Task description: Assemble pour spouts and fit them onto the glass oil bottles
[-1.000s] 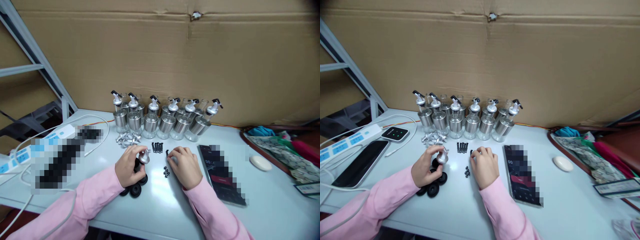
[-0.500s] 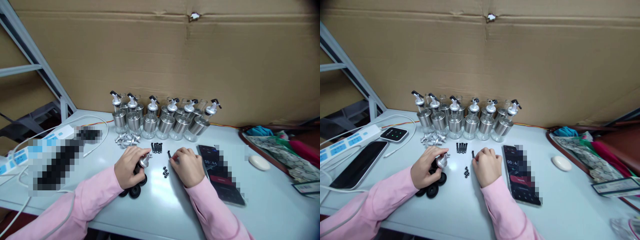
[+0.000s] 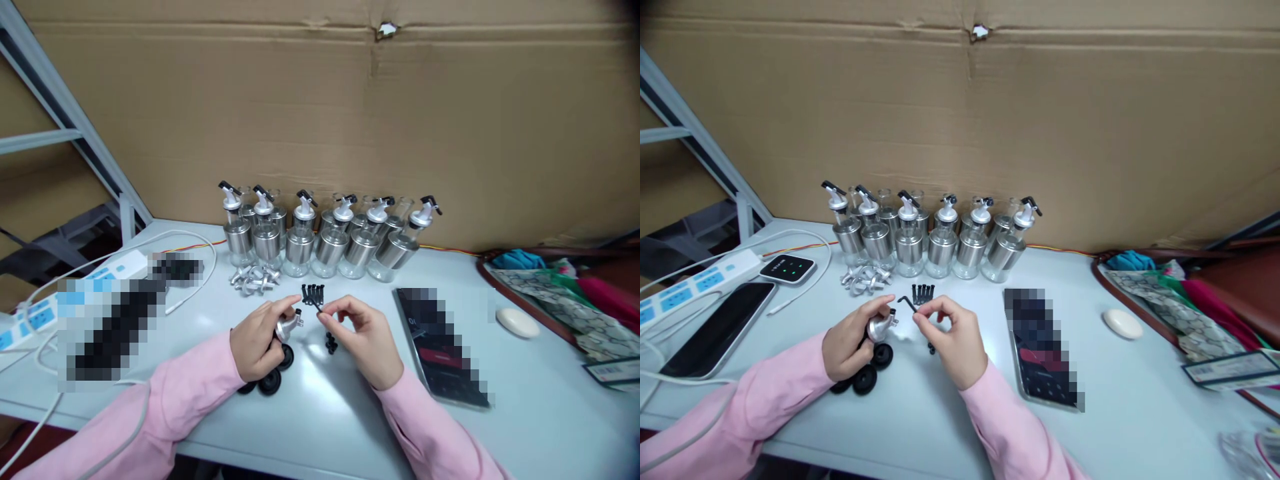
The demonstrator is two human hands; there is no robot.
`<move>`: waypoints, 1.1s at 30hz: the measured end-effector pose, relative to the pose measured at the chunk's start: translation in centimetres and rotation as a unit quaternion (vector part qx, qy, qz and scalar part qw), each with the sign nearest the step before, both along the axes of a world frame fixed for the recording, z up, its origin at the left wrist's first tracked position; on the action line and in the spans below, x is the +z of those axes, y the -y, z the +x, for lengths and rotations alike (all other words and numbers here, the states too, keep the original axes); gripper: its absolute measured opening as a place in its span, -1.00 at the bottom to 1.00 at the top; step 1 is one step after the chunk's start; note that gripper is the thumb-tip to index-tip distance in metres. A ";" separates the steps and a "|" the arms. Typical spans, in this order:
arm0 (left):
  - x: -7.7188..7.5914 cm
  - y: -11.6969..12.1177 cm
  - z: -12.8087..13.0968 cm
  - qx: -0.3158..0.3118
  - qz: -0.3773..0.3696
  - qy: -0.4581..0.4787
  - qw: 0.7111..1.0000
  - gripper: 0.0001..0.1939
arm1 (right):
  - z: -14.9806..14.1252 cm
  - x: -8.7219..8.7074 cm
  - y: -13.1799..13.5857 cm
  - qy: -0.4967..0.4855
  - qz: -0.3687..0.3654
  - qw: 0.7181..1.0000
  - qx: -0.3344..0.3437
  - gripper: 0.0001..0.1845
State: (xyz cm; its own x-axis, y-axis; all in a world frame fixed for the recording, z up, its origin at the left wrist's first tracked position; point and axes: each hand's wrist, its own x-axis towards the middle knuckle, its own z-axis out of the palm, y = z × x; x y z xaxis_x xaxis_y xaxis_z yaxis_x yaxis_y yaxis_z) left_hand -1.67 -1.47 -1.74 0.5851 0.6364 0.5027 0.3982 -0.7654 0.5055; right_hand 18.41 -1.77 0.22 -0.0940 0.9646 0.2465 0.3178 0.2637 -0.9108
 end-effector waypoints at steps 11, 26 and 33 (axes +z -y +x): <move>0.0 -0.2 0.1 -0.002 0.045 -0.009 0.999 -0.22 | -0.9 -0.2 0.5 -0.102 -0.040 0.993 0.040 -0.90; 0.1 -0.5 0.5 0.000 0.064 0.009 0.998 -0.32 | -1.1 -0.7 0.7 -0.105 -0.082 0.989 0.061 -0.89; 0.3 -0.5 0.5 0.007 0.077 -0.005 0.997 -0.38 | -1.2 -0.7 0.4 -0.133 -0.095 0.984 0.066 -0.86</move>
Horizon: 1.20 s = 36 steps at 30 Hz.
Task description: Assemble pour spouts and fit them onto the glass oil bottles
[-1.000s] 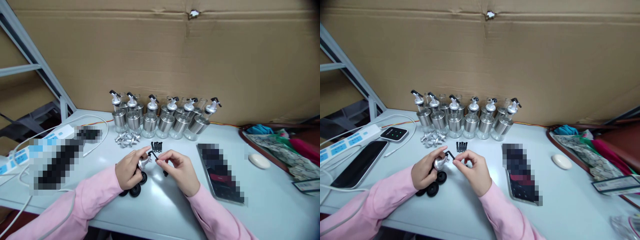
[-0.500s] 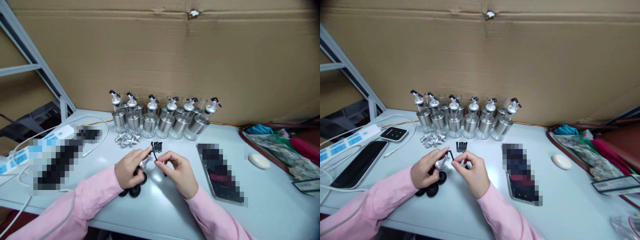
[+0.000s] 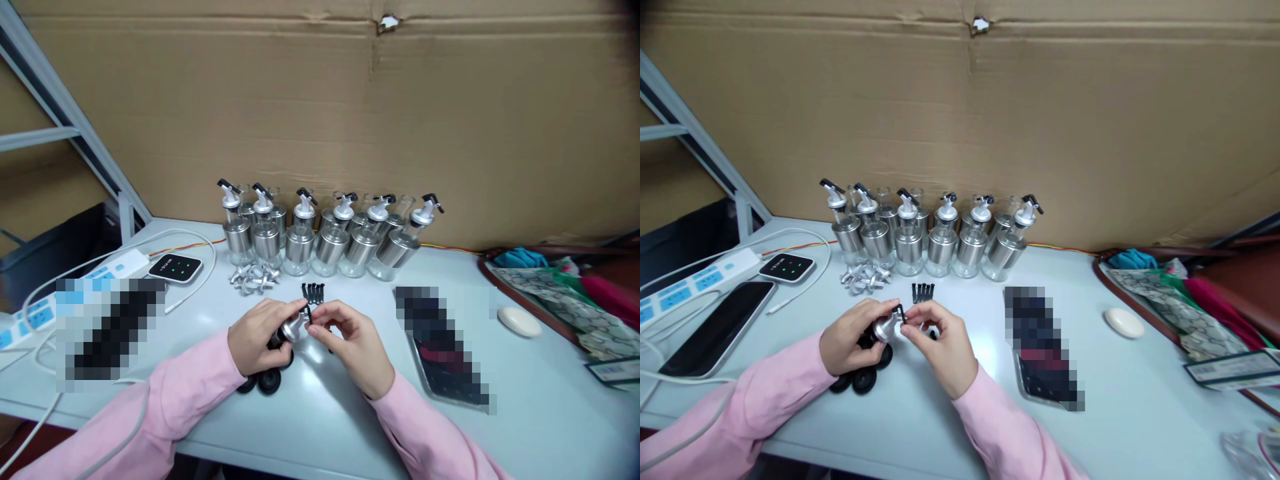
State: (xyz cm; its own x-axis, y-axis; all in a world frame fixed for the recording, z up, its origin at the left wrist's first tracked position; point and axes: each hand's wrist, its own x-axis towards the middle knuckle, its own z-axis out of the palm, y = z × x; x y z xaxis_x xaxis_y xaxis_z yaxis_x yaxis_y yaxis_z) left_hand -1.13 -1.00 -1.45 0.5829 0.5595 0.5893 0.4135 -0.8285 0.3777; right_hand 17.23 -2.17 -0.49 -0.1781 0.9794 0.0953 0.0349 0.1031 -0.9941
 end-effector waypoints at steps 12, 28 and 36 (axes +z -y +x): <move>0.1 0.1 0.3 -0.006 0.007 0.011 1.000 -0.37 | 0.0 0.2 0.1 -0.019 -0.023 1.000 0.004 -0.90; -0.2 0.0 0.1 -0.009 0.012 0.013 1.000 -0.32 | 0.2 0.1 -0.1 -0.019 -0.066 0.997 0.024 -0.82; -0.1 -0.1 0.2 -0.020 0.018 -0.007 1.000 -0.30 | 0.1 0.3 0.0 -0.010 -0.060 0.998 0.021 -0.85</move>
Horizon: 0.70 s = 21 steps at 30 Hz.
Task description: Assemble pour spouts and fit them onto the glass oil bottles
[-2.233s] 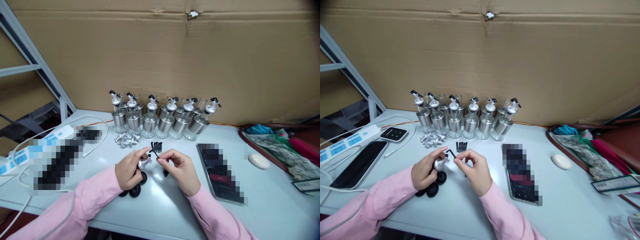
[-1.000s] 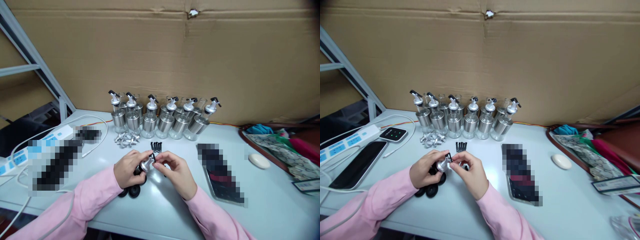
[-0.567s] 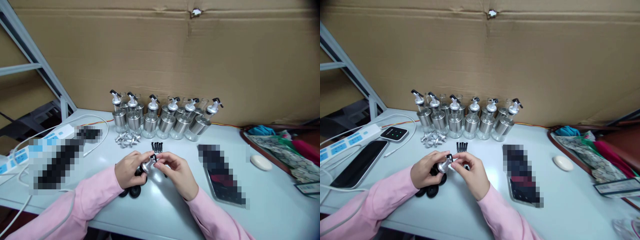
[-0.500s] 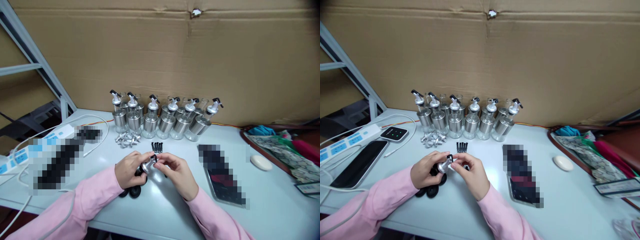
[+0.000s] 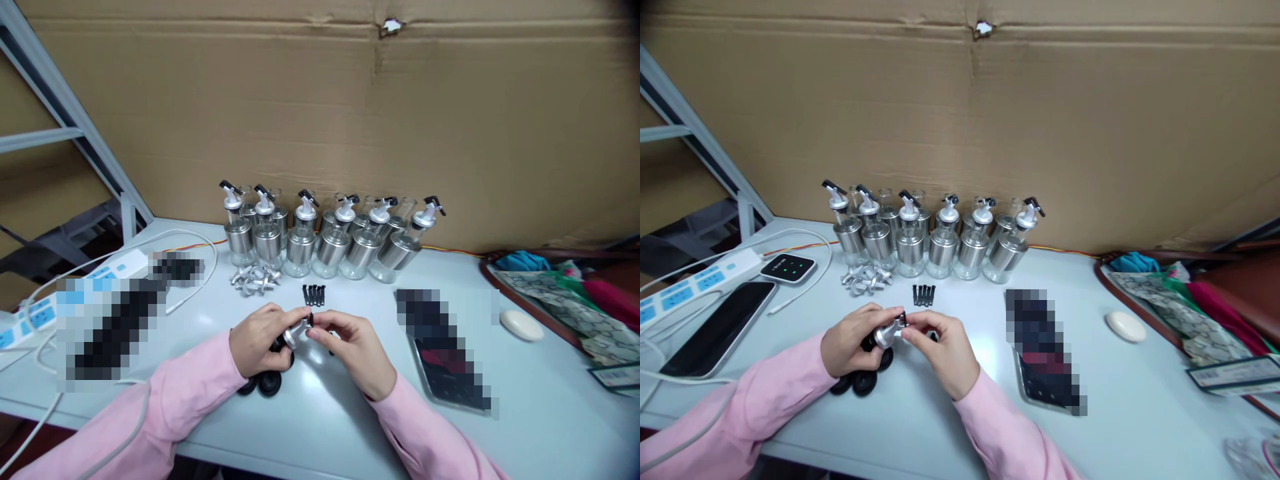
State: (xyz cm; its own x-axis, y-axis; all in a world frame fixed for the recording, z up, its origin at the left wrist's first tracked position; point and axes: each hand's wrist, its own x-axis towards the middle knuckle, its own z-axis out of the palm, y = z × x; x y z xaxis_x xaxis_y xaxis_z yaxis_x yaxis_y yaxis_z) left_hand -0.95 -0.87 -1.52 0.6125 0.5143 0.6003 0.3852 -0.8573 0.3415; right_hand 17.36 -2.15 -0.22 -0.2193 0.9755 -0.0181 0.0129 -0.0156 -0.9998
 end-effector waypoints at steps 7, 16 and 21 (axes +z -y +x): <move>-0.1 0.0 -0.1 0.009 -0.014 0.006 1.000 -0.32 | -0.1 -0.1 0.0 -0.011 -0.012 1.000 0.002 -0.87; -0.1 0.2 0.1 0.002 -0.018 0.026 0.999 -0.40 | -0.2 -0.2 0.0 -0.054 -0.063 0.996 0.037 -0.78; -0.4 0.3 0.2 -0.003 -0.015 0.038 0.999 -0.36 | -0.6 -0.1 0.2 -0.055 -0.029 0.998 0.016 -0.78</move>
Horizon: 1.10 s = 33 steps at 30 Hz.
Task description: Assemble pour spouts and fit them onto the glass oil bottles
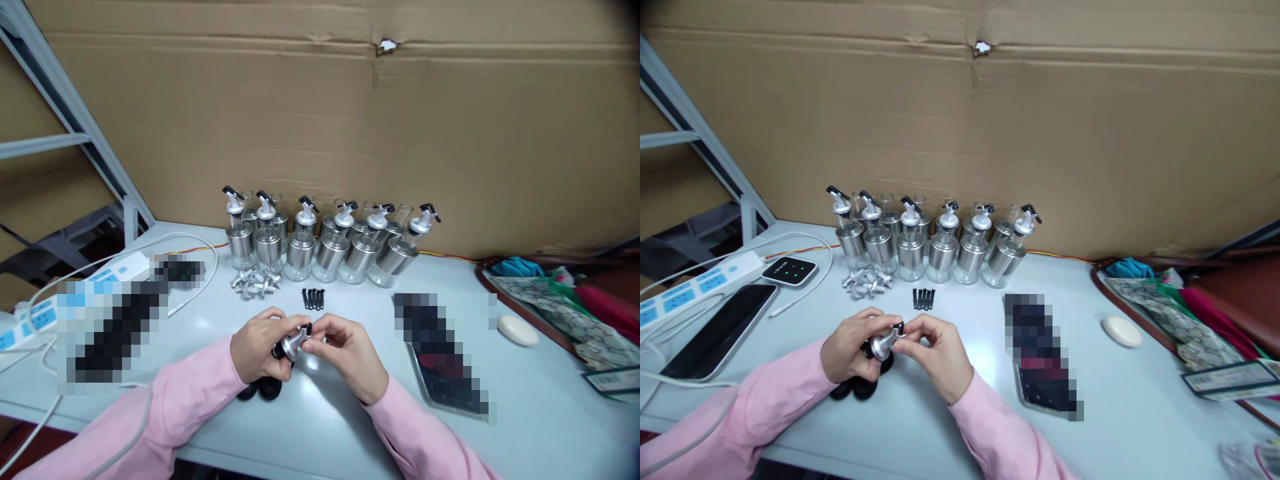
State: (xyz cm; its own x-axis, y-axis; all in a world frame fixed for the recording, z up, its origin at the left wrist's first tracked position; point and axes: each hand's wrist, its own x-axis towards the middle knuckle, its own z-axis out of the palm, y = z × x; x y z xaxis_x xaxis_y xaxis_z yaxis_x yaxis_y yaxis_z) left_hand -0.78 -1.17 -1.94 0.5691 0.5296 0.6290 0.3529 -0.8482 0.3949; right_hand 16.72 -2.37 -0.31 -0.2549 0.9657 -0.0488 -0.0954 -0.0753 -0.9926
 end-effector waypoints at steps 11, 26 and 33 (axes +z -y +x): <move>0.3 -1.0 -1.0 0.048 0.045 0.001 0.998 -0.41 | 0.3 0.0 -0.3 0.007 0.044 0.999 -0.001 -0.71; 1.8 -6.5 -5.0 0.270 -0.045 0.357 0.893 -0.48 | 0.7 -0.2 -0.9 -0.046 0.072 0.993 -0.076 -0.64; 5.1 -13.8 -7.6 0.219 -0.256 0.426 0.840 -0.31 | 1.0 -0.1 -0.8 -0.039 0.064 0.994 -0.078 -0.66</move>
